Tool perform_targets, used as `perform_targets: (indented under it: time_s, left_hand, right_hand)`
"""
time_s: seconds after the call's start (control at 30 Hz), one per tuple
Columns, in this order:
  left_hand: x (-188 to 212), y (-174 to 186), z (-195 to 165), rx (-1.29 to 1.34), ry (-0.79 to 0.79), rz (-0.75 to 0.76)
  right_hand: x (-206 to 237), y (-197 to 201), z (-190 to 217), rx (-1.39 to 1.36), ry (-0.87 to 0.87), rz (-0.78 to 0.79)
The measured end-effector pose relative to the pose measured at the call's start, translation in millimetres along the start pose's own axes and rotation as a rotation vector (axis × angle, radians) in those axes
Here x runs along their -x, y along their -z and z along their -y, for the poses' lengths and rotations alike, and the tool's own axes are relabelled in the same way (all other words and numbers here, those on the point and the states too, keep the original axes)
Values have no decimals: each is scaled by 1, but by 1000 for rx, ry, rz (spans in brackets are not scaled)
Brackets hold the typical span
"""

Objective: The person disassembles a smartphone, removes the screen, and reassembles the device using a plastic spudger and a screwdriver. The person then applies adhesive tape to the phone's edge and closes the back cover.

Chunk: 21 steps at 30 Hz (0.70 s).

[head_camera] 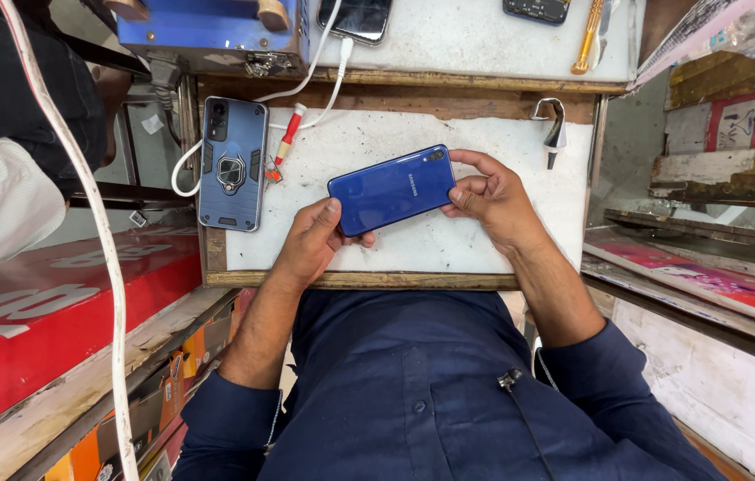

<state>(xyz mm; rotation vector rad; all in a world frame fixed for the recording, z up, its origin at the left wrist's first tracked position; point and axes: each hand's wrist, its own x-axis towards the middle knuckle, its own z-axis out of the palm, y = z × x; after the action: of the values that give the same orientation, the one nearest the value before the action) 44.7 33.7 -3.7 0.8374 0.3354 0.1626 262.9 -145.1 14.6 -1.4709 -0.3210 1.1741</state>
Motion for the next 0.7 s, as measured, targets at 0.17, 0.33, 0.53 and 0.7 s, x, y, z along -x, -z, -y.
perform_targets:
  time_s: [0.17, 0.33, 0.53, 0.7]
  left_hand:
    - [-2, -4, -4, 90, 19, -92]
    - [-3, -4, -9, 189, 54, -91]
    - [-5, -1, -10, 163, 91, -24]
    - [-8, -2, -13, 150, 83, 21]
  right_hand:
    - [4, 1, 3, -51, 82, 108]
    - [12, -1, -1, 75, 224, 120]
    - [11, -14, -12, 23, 265, -101]
    - [11, -14, -12, -14, 244, -102]
